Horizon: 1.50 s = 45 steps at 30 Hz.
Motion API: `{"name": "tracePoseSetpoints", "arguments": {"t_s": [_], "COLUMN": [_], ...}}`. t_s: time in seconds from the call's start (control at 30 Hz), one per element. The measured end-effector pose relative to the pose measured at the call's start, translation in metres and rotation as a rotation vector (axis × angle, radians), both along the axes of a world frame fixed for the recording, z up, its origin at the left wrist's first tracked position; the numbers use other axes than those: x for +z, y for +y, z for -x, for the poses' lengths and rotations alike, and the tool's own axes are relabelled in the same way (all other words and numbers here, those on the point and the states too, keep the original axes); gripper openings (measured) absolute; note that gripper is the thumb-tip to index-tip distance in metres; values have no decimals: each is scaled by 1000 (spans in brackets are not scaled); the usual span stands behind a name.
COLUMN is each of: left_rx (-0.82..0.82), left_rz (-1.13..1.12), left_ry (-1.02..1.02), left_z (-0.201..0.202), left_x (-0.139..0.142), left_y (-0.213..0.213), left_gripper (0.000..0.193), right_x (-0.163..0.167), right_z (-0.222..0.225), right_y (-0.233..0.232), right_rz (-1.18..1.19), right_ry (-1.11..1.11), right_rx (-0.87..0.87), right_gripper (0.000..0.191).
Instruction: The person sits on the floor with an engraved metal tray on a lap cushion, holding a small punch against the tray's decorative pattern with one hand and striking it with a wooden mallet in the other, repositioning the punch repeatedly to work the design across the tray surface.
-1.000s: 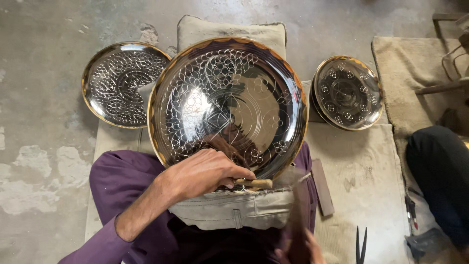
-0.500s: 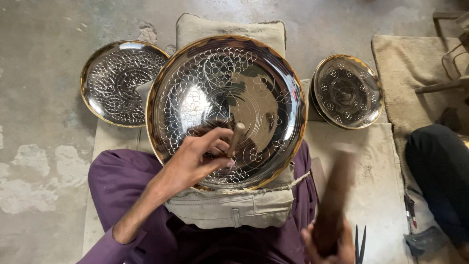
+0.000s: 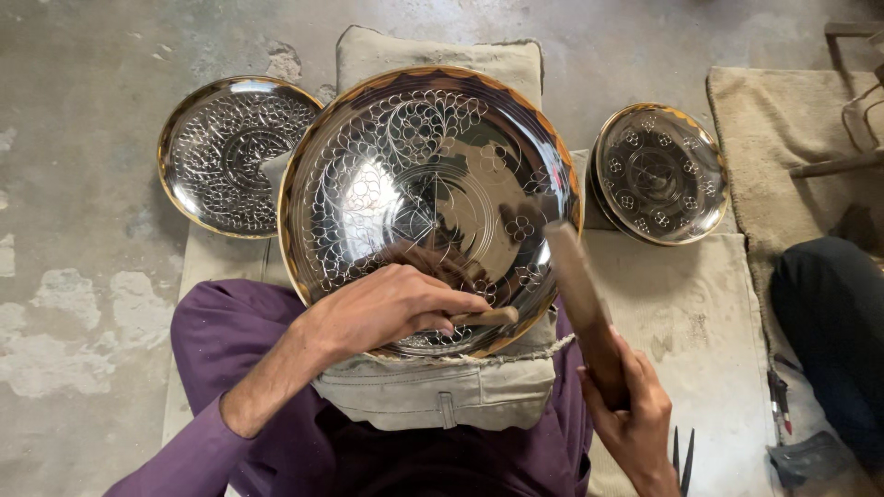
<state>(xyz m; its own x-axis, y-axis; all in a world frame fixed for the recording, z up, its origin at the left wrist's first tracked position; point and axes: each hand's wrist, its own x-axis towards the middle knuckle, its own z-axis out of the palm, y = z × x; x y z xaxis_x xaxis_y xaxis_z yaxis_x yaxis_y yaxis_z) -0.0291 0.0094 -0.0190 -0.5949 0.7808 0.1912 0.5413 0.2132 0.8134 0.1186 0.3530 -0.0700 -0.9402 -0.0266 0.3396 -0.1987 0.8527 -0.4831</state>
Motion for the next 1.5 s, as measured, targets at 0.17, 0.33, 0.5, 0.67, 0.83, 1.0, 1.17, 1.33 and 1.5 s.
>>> {"name": "tracePoseSetpoints", "arguments": {"t_s": [0.17,0.33,0.5,0.67,0.83,1.0,1.17,1.33,1.5], "left_rx": [7,7,75,239,395,582,736,818,882], "left_rz": [183,348,395,76,62,56,-107,-147,-122], "left_ry": [-78,-119,-151,-44,-157,-312,-163,-127,-235], "left_z": [-1,-4,-11,-21,-29,-41,-54,-60,-63], "left_x": [8,5,-2,-2,0,-7,-23,-38,-40], "left_y": [0,6,7,4,2,3,4,7,11], "left_gripper": [47,47,44,46,48,51,49,45,40], "right_x": [-38,-67,-63,-39,-5,42,86,116,130], "right_z": [-8,-9,-8,3,45,93,122,141,151], "right_y": [13,26,21,15,18,11,-12,-29,-44], "right_rz": [177,-44,-86,288,107,-378,-11,-414,-687], "right_ry": [-4,126,-33,-163,-75,-193,-197,-76,-256], "right_rx": [-41,83,125,39,111,245,261,452,446], "right_gripper": [50,60,76,81,69,64,69,66,74]}}
